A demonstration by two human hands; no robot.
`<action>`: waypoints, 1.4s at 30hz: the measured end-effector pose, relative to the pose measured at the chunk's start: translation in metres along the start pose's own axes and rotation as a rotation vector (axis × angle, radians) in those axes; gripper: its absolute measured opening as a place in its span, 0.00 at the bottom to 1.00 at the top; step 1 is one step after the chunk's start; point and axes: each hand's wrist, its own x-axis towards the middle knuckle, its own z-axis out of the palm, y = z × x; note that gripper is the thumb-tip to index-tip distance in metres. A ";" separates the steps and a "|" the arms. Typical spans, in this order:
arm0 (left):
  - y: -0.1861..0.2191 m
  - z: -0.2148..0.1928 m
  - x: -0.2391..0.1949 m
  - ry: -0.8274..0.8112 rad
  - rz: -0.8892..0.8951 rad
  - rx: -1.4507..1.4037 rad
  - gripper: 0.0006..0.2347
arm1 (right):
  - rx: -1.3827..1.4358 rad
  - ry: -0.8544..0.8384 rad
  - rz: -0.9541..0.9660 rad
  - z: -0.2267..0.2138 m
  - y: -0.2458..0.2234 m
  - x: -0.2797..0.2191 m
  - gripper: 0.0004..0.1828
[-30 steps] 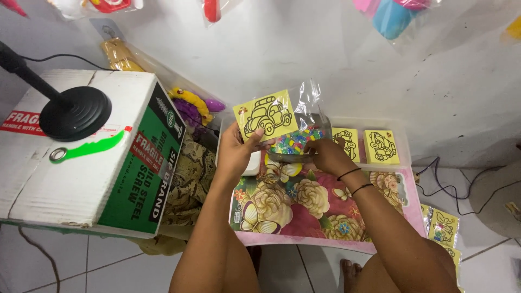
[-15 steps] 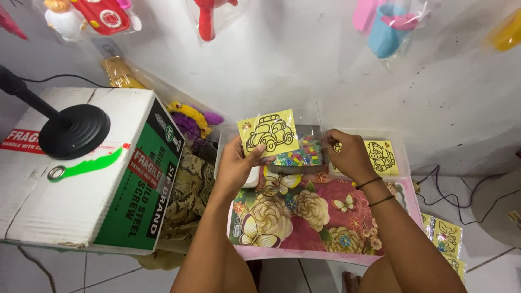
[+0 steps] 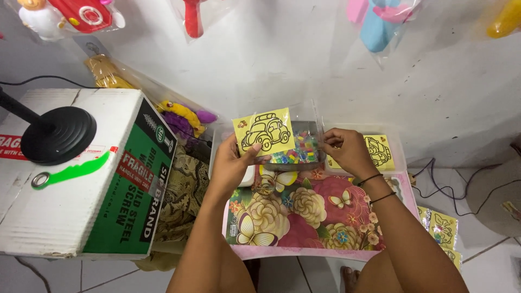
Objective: The person sits on the floor and packs small colorful plastic toys into clear plastic bags. They place a yellow card with a car illustration into each bag, seal it, and arrange the finished packages on the floor.
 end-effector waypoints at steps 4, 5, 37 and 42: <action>0.001 0.002 -0.002 0.001 0.004 0.004 0.13 | 0.127 -0.002 0.027 -0.004 0.007 0.000 0.10; 0.001 0.002 -0.002 -0.002 0.005 0.022 0.13 | 0.232 0.005 0.033 -0.006 0.002 -0.002 0.11; -0.005 0.038 -0.012 -0.282 -0.184 0.193 0.16 | 0.730 -0.012 0.036 -0.053 -0.001 -0.049 0.12; -0.014 0.045 -0.014 -0.316 -0.198 0.157 0.15 | 0.695 -0.047 0.028 -0.047 -0.004 -0.050 0.13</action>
